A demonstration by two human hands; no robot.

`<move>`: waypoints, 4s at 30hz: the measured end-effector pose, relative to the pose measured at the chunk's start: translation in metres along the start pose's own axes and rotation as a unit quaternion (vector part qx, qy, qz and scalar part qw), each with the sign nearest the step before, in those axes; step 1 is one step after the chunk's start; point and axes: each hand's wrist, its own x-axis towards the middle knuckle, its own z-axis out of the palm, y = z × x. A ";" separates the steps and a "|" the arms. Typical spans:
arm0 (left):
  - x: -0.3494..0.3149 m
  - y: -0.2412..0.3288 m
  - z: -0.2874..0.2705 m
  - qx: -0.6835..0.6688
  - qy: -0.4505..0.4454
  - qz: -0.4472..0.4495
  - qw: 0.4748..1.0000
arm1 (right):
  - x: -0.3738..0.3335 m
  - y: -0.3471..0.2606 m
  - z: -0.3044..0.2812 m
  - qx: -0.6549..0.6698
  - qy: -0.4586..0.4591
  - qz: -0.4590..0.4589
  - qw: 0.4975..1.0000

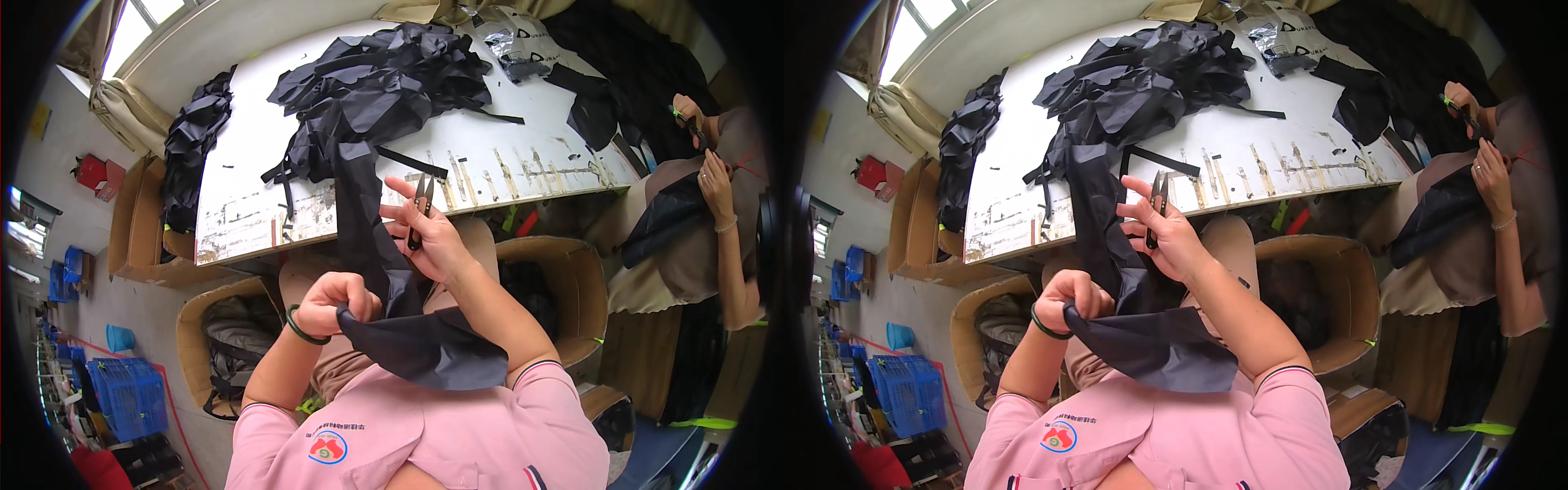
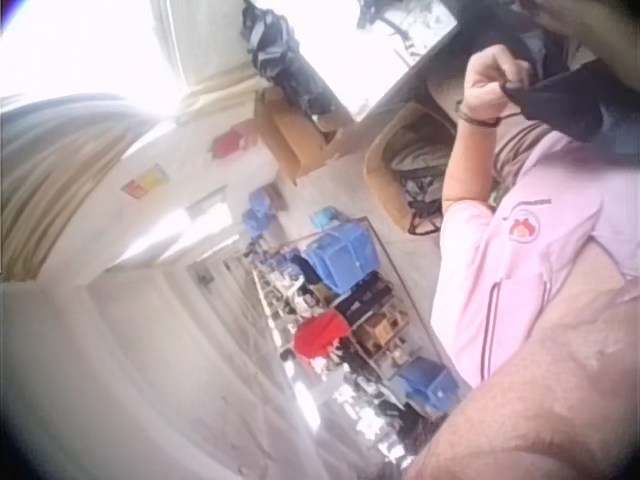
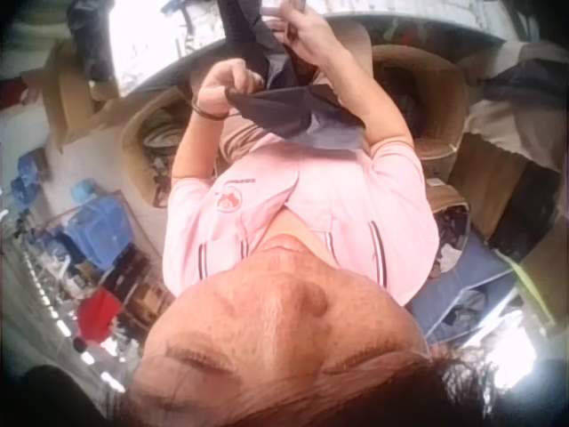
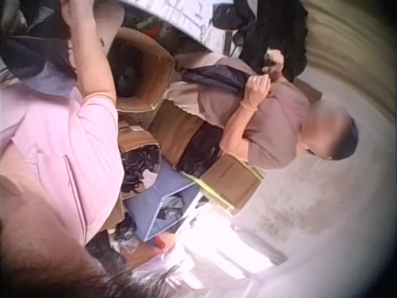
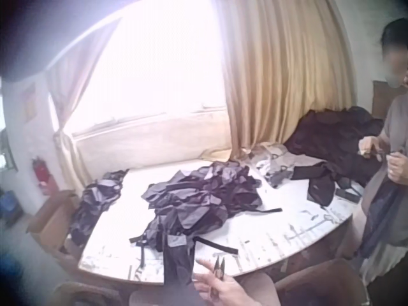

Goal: Manually trim excess material from black fabric pieces using hand-held snips or scissors.

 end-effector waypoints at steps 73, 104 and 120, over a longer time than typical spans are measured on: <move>0.010 0.046 -0.025 -0.008 0.330 0.038 0.943 | 0.005 -0.013 0.028 -0.435 0.006 0.030 0.900; 0.035 0.041 0.009 0.616 0.196 0.043 0.762 | -0.035 -0.033 0.047 -0.518 0.048 -0.120 0.845; 0.032 0.055 0.005 0.547 0.141 -0.076 0.822 | -0.044 -0.055 0.048 -0.491 0.080 -0.188 0.847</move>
